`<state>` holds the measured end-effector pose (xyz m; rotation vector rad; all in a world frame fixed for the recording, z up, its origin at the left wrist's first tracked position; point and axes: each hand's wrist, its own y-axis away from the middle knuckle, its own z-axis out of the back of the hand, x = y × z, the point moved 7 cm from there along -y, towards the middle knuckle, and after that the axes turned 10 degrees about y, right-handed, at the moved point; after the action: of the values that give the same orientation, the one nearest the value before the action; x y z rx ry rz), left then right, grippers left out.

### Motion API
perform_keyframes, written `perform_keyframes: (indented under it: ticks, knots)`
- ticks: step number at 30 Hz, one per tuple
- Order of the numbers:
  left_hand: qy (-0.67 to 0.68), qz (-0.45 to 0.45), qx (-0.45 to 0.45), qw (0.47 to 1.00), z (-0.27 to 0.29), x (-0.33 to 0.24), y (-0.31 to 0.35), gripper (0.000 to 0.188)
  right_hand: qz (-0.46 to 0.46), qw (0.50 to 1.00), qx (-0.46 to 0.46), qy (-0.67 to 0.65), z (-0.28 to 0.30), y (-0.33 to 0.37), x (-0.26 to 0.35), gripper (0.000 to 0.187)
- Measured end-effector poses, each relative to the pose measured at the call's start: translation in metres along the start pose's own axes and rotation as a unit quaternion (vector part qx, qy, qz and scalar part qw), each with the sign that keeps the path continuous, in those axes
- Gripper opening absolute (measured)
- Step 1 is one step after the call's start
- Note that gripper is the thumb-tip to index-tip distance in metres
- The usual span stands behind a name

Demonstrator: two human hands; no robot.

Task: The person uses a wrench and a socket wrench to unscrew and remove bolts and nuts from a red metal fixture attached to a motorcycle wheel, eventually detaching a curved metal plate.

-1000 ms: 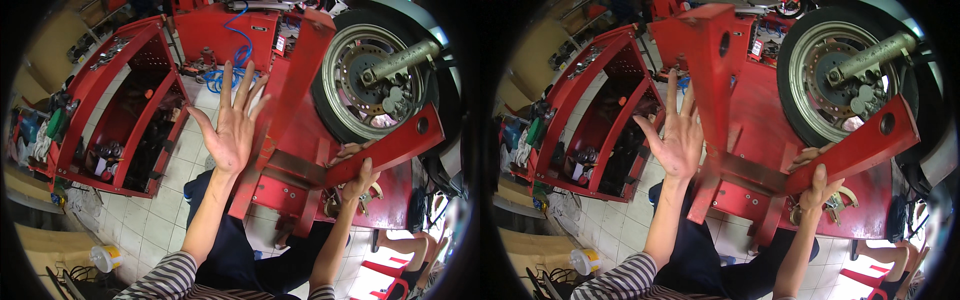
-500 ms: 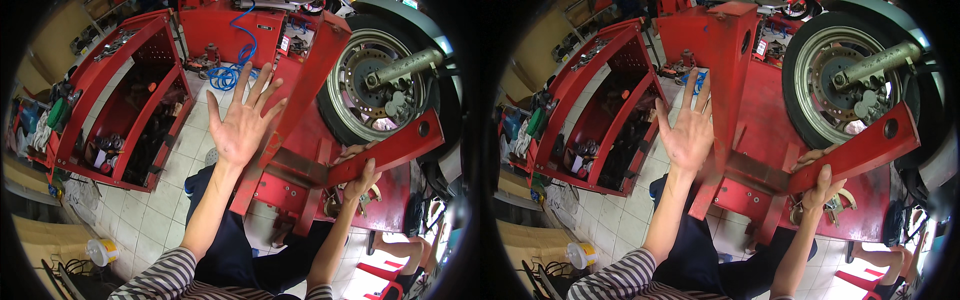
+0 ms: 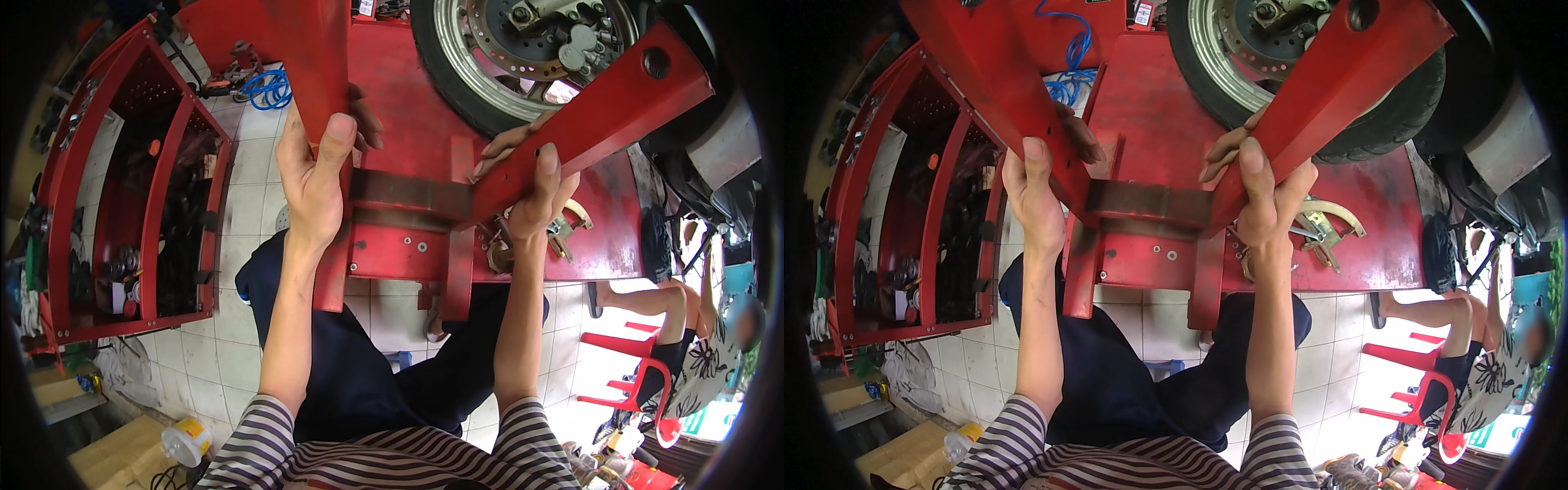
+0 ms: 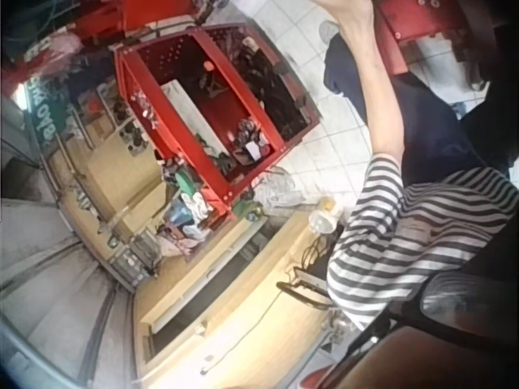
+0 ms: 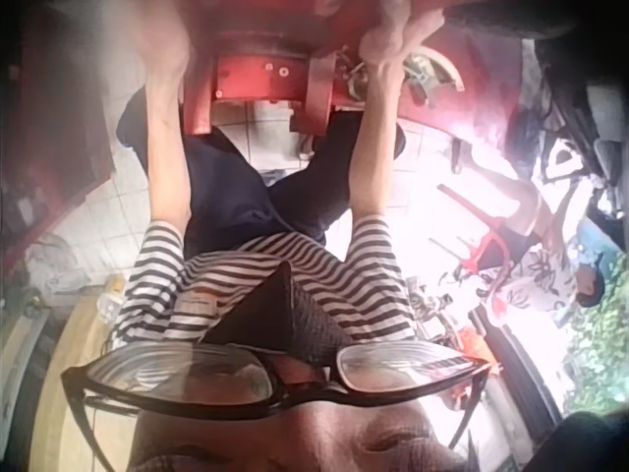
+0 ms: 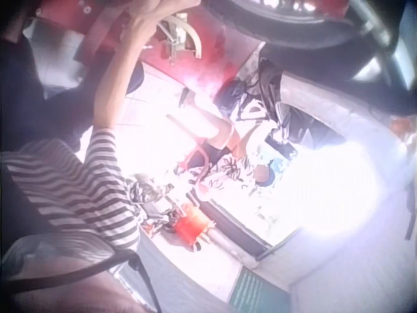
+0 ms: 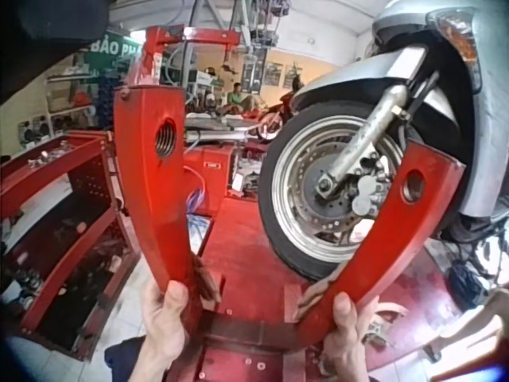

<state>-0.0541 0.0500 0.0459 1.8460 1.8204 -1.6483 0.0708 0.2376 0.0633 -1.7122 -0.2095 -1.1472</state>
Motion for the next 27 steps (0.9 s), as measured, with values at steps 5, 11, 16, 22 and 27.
perform_keyframes:
  ticks: [5, 11, 16, 22, 27]
  knots:
    - [-0.013, -0.009, 0.007, 1.000, 0.0051, -0.0024, -0.0011, 0.040, -0.002, 1.000, 0.004, -0.007, -0.0058, 0.0003, 0.0012, 0.036]
    - [-0.010, -0.006, -0.003, 1.000, 0.0026, -0.0009, -0.0030, 0.040, 0.011, 1.000, 0.011, 0.013, -0.0019, -0.0019, -0.0016, 0.037]
    - [0.002, -0.077, 0.021, 0.997, 0.0072, -0.0056, 0.0004, 0.041, 0.001, 1.000, 0.015, -0.007, -0.0082, 0.0009, 0.0014, 0.038]
    - [-0.009, -0.086, 0.029, 0.996, 0.0070, -0.0063, -0.0003, 0.041, 0.012, 0.998, 0.025, 0.061, -0.0087, -0.0003, 0.0022, 0.044]
    - [-0.036, -0.079, -0.012, 0.996, 0.0093, -0.0047, 0.0001, 0.041, 0.000, 1.000, 0.021, -0.010, -0.0077, -0.0005, -0.0014, 0.039]
